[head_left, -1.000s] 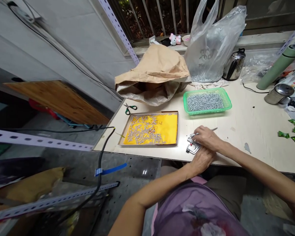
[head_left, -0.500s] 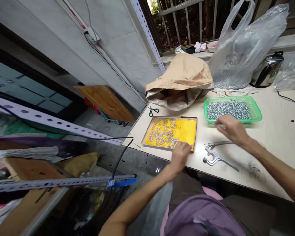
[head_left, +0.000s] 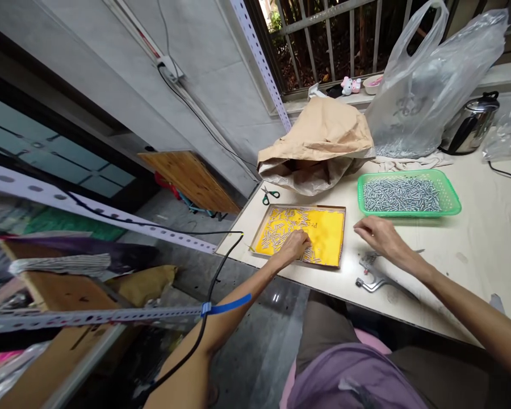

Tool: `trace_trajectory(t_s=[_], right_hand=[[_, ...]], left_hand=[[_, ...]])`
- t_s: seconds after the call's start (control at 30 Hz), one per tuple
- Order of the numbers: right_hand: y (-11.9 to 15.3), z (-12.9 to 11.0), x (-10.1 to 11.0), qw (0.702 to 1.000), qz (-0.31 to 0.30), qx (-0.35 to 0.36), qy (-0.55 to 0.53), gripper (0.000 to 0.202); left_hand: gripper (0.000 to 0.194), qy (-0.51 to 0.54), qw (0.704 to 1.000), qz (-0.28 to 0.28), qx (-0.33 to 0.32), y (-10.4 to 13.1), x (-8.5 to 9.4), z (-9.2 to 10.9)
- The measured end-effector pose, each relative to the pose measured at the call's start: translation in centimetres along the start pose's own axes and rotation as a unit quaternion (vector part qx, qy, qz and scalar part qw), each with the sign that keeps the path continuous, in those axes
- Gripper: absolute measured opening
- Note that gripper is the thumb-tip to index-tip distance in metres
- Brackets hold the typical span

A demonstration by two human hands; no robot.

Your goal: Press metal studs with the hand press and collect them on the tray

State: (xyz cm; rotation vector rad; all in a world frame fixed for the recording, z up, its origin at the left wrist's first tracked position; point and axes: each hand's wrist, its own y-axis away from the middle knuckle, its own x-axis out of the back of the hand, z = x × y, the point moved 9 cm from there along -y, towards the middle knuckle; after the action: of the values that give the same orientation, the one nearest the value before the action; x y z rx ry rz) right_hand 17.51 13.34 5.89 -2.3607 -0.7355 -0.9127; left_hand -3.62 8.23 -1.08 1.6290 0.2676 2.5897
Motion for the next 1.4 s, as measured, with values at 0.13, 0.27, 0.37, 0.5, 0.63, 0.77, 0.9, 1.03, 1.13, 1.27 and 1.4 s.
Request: trace_trajectory(t_s=[0.13, 0.27, 0.37, 0.5, 0.63, 0.77, 0.9, 1.03, 1.13, 1.27, 1.4], right_hand=[[-1.1, -0.5, -4.9, 0.976, -0.033, -0.086, -0.196, 0.018], [-1.9, -0.5, -9.2, 0.943, -0.022, -0.152, -0.295, 0.016], [-2.5, -1.0, -11.1, 0.93, -0.028, -0.163, -0.329, 0.015], [-3.0, -1.8, -10.9, 0.935, -0.019, -0.127, -0.33, 0.02], [-2.8, -1.8, -10.9, 0.947, -0.037, -0.11, -0.3, 0.017], [-2.6, -1.8, -11.4, 0.957, -0.057, -0.099, -0.267, 0.011], [-2.6, -1.7, -12.2, 0.945, -0.08, -0.113, -0.296, 0.011], [-2.3, -1.9, -12.4, 0.937, -0.097, -0.114, -0.314, 0.015], [-2.2, -1.8, -12.5, 0.943, -0.101, -0.112, -0.296, 0.021], [-2.5, -1.0, -11.9, 0.958, -0.082, -0.116, -0.249, 0.02], [-1.5, -1.5, -8.5, 0.99, -0.054, -0.055, -0.12, 0.024]], left_hand=[[0.013, 0.221, 0.971, 0.031, 0.091, 1.1, 0.2, -1.3], [0.024, 0.418, 0.899, 0.055, 0.119, 2.5, -0.5, -0.7], [0.034, 0.463, 0.878, 0.078, 0.094, 3.1, -0.2, 0.5], [0.036, 0.473, 0.872, 0.097, 0.081, 3.3, 0.2, 1.2], [0.036, 0.479, 0.867, 0.088, 0.108, 3.4, -0.5, 0.8], [0.041, 0.521, 0.839, 0.047, 0.149, 3.6, -1.8, 0.3], [0.048, 0.569, 0.802, 0.021, 0.179, 3.9, -2.6, -0.1], [0.043, 0.602, 0.775, -0.012, 0.191, 4.0, -3.0, -0.3], [0.037, 0.612, 0.766, -0.015, 0.193, 4.2, -2.8, -0.6], [0.039, 0.585, 0.788, 0.015, 0.194, 4.9, -2.2, -0.6], [0.038, 0.547, 0.819, 0.005, 0.173, 5.9, -3.1, 1.5]])
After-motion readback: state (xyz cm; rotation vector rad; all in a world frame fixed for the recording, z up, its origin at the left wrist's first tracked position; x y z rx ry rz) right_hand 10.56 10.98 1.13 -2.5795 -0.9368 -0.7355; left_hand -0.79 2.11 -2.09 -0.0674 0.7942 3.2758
